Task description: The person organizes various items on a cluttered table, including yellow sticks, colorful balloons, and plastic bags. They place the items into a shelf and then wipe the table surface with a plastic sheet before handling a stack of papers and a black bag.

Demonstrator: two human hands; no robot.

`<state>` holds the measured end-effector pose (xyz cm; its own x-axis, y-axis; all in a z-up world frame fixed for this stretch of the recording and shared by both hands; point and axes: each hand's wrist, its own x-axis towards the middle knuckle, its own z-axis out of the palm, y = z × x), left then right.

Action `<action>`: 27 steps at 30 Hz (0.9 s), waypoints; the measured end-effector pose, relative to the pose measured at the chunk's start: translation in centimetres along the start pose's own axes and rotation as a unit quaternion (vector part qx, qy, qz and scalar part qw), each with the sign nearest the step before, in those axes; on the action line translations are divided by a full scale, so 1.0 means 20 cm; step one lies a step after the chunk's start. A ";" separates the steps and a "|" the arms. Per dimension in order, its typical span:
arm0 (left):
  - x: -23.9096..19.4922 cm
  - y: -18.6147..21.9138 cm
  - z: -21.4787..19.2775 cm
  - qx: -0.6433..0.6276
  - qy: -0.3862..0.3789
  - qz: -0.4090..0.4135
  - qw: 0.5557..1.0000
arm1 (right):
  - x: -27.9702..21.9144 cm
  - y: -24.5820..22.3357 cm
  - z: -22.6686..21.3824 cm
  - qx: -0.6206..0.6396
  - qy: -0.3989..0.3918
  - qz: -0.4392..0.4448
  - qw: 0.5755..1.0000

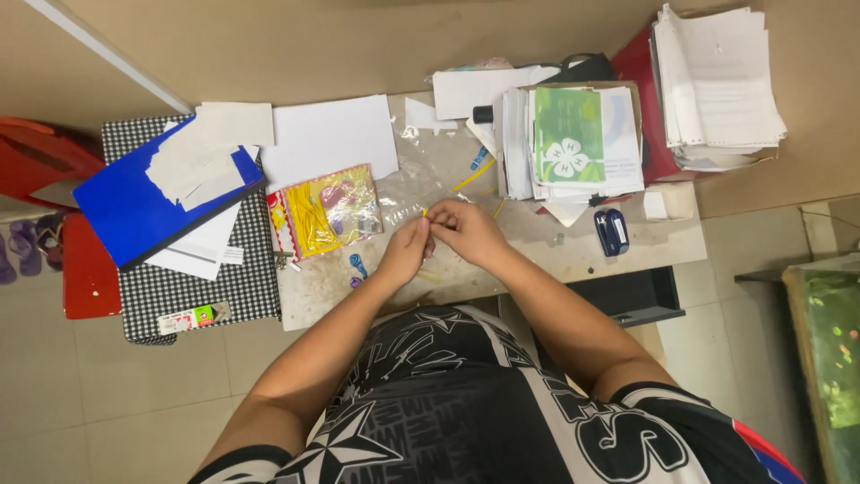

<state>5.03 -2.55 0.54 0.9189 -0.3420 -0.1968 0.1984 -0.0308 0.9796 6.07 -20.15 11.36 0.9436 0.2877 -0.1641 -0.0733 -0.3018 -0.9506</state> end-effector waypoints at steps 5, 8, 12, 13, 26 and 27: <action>-0.07 -0.02 0.01 0.038 -0.014 -0.014 0.999 | 0.14 0.58 -0.02 0.099 0.020 -0.016 0.995; -0.09 0.00 0.04 0.038 0.001 -0.035 0.999 | 0.18 0.93 -0.11 -0.053 0.023 0.039 0.998; -0.09 0.06 0.10 0.046 0.013 -0.031 0.998 | 0.08 1.26 -0.27 -0.393 0.040 0.053 0.917; -0.08 0.05 0.12 0.046 0.020 -0.030 0.998 | 0.06 1.30 -0.29 -0.394 0.035 0.047 0.917; -0.06 -0.07 0.31 -0.041 0.076 -0.013 0.996 | -0.05 1.30 -0.40 -0.470 -0.065 0.070 0.877; -0.06 -0.07 0.32 -0.043 0.071 -0.011 0.996 | -0.04 1.27 -0.43 -0.434 -0.008 0.067 0.898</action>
<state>1.49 -8.08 -0.29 0.9517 -0.2047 -0.2287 0.2425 0.0452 0.9691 6.23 -35.84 -10.43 0.9395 0.2066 -0.2731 0.0996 -0.9279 -0.3592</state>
